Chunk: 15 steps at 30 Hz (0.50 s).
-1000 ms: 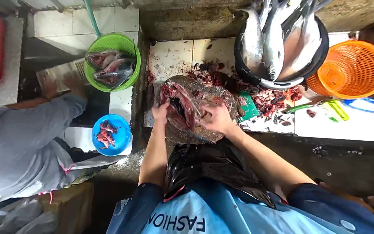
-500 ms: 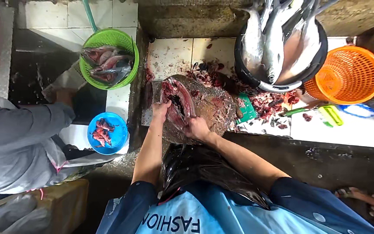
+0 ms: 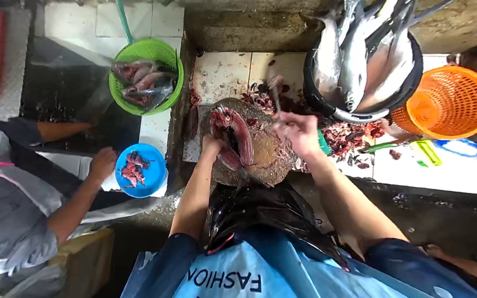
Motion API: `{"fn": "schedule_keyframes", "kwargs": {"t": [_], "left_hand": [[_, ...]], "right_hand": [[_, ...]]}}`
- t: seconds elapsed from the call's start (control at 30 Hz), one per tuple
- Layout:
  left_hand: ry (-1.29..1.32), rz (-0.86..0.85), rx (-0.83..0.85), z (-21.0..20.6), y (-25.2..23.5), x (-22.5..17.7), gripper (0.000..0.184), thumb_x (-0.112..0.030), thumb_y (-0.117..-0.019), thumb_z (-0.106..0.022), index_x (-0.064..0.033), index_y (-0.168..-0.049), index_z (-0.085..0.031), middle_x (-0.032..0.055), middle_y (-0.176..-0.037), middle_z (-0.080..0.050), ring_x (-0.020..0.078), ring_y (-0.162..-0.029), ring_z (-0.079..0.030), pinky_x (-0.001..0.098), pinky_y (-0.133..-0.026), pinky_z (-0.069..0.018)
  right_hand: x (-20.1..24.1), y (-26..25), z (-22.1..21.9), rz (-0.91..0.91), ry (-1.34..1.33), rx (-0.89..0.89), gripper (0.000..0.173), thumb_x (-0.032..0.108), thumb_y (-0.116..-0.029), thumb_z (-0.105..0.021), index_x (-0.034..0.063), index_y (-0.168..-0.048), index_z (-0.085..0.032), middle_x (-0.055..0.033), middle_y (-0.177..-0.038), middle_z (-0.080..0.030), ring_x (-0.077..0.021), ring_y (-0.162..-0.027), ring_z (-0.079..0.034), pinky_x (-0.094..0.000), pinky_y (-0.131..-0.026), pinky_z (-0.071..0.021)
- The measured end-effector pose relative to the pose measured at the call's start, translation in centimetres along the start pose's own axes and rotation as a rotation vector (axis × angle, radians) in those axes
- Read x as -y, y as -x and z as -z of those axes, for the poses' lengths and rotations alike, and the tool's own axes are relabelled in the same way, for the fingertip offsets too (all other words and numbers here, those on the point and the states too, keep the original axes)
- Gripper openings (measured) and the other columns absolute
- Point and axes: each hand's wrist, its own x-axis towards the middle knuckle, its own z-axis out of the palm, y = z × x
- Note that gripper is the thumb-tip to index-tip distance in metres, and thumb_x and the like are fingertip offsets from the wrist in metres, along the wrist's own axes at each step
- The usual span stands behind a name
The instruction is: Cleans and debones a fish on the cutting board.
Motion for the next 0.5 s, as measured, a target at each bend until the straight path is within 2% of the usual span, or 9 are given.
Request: {"fn": "schedule_keyframes", "kwargs": {"t": [0.03,0.07,0.1,0.13,0.17,0.23,0.3,0.43,0.5], "left_hand": [[0.011,0.015,0.041,0.2,0.2,-0.2,0.066,-0.004,-0.0667,-0.084,0.0058,-0.127,-0.057,0.0262,-0.12,-0.065,0.039,-0.111,-0.065,0.06,-0.092,-0.0561],[0.067,0.029,0.062,0.4,0.1,-0.5,0.066,-0.008,-0.0728,-0.085,0.006,-0.13,-0.057,0.0262,-0.124,-0.064,0.0384,-0.116,-0.063,0.0587,-0.097,-0.0546],[0.139,0.033,0.05,0.5,-0.5,-0.7,0.061,-0.02,-0.0809,-0.085,0.0057,-0.13,-0.059,0.0249,-0.124,-0.066,0.0361,-0.116,-0.064,0.0561,-0.099,-0.0542],[0.189,0.047,0.015,0.3,-1.1,-0.7,0.058,-0.032,-0.0875,-0.081,0.0046,-0.128,-0.061,0.0235,-0.122,-0.067,0.0342,-0.115,-0.065,0.0543,-0.099,-0.0541],[0.198,0.058,-0.03,0.2,-1.5,-0.6,0.057,-0.039,-0.0906,-0.078,0.0036,-0.125,-0.064,0.0231,-0.121,-0.068,0.0336,-0.115,-0.065,0.0539,-0.099,-0.0538],[0.175,0.063,-0.059,0.0,-1.7,-0.7,0.056,-0.038,-0.0925,-0.076,0.0032,-0.127,-0.062,0.0238,-0.123,-0.066,0.0341,-0.118,-0.063,0.0546,-0.102,-0.0519],[0.149,0.033,-0.066,-0.3,-1.3,-0.7,0.049,-0.032,-0.0922,-0.078,0.004,-0.123,-0.064,0.0232,-0.12,-0.068,0.0331,-0.115,-0.065,0.0534,-0.1,-0.0533],[0.136,0.032,-0.095,-0.9,-0.8,-1.0,0.043,-0.025,-0.092,-0.078,0.0039,-0.121,-0.065,0.0233,-0.12,-0.067,0.0334,-0.114,-0.065,0.0534,-0.099,-0.0534],[0.111,0.053,-0.126,-1.2,-1.2,-1.3,0.045,-0.026,-0.091,-0.078,0.0035,-0.122,-0.064,0.024,-0.122,-0.066,0.0349,-0.116,-0.063,0.055,-0.099,-0.0524]], "right_hand": [[-1.0,0.9,-0.1,0.017,0.332,0.062,0.03,0.024,-0.0871,-0.073,0.006,-0.111,-0.074,-0.0057,-0.087,-0.072,-0.017,-0.069,-0.066,-0.0412,-0.063,-0.0577],[-2.0,1.8,-0.6,-0.001,0.621,0.152,0.04,0.035,-0.0824,-0.078,0.0107,-0.114,-0.076,-0.0071,-0.094,-0.074,-0.0228,-0.081,-0.07,-0.0512,-0.076,-0.0587],[-2.9,2.5,-1.7,-0.03,0.836,0.246,0.048,0.046,-0.0786,-0.076,0.0148,-0.115,-0.076,-0.0081,-0.098,-0.076,-0.0281,-0.091,-0.071,-0.0604,-0.09,-0.053],[-3.6,3.3,-3.0,-0.062,0.973,0.344,0.05,0.051,-0.0775,-0.074,0.0152,-0.112,-0.075,-0.0102,-0.1,-0.075,-0.0327,-0.095,-0.07,-0.0665,-0.097,-0.0451],[-4.1,4.0,-4.2,-0.083,1.059,0.431,0.051,0.053,-0.079,-0.072,0.0144,-0.113,-0.074,-0.012,-0.102,-0.075,-0.0355,-0.097,-0.07,-0.0697,-0.1,-0.04],[-5.1,4.8,-6.1,-0.056,1.119,0.502,0.049,0.051,-0.0828,-0.069,0.0098,-0.11,-0.072,-0.0147,-0.104,-0.073,-0.0372,-0.093,-0.069,-0.0699,-0.098,-0.0385],[-5.6,4.9,-7.6,-0.052,1.143,0.494,0.048,0.05,-0.0843,-0.066,0.0082,-0.108,-0.072,-0.016,-0.106,-0.072,-0.0374,-0.09,-0.068,-0.0693,-0.097,-0.0394],[-5.0,3.6,-11.2,-0.153,1.191,0.474,0.059,0.049,-0.0875,-0.063,0.0028,-0.124,-0.067,-0.0249,-0.121,-0.066,-0.0455,-0.099,-0.066,-0.0752,-0.102,-0.0323],[-5.6,3.0,-12.5,-0.171,1.102,0.459,0.056,0.044,-0.09,-0.062,0.0001,-0.126,-0.065,-0.0258,-0.121,-0.066,-0.0457,-0.102,-0.065,-0.0725,-0.101,-0.0363]]}}
